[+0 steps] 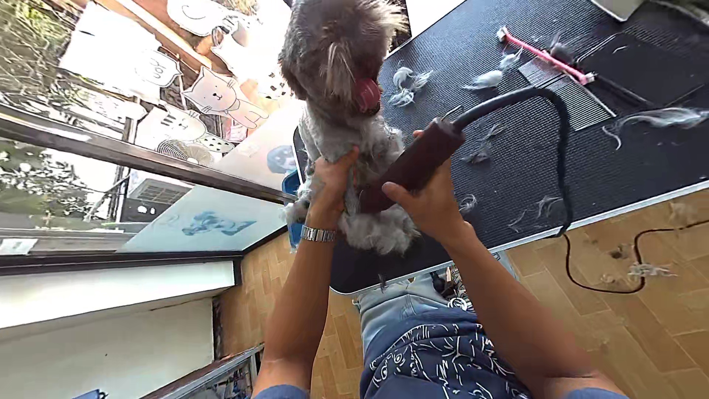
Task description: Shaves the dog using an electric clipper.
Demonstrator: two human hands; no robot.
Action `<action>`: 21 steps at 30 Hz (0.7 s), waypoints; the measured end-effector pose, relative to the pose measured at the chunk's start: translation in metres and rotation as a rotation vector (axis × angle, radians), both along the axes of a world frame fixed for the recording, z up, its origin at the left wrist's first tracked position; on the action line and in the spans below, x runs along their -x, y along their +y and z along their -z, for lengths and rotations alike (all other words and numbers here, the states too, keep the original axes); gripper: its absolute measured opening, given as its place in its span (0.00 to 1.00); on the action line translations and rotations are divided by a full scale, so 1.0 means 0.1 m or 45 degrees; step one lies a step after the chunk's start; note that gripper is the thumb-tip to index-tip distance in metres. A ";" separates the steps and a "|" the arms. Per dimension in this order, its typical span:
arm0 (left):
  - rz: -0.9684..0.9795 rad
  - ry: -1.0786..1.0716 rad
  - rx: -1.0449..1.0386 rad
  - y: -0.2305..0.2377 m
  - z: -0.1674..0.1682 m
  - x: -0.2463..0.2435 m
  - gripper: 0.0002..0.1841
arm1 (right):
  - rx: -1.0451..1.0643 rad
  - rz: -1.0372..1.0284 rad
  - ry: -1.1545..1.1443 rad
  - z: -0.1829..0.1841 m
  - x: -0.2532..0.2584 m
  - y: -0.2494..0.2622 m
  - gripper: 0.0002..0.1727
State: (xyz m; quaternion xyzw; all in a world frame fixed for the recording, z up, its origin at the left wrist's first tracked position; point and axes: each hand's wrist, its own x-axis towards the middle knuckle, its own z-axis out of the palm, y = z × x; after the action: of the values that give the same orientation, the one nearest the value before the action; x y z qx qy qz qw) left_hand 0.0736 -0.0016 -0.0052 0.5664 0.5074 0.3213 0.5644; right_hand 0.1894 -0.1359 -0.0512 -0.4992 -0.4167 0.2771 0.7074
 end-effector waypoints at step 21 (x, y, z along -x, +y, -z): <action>0.050 0.096 -0.042 -0.07 0.02 -0.03 0.11 | -0.059 -0.116 -0.090 0.00 -0.01 -0.12 0.44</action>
State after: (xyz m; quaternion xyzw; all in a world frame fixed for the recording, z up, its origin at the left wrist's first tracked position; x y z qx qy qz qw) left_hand 0.0767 -0.0084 -0.0072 0.5972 0.5117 0.2968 0.5417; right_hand 0.1900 -0.1483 -0.0516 -0.4728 -0.4698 0.2816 0.6903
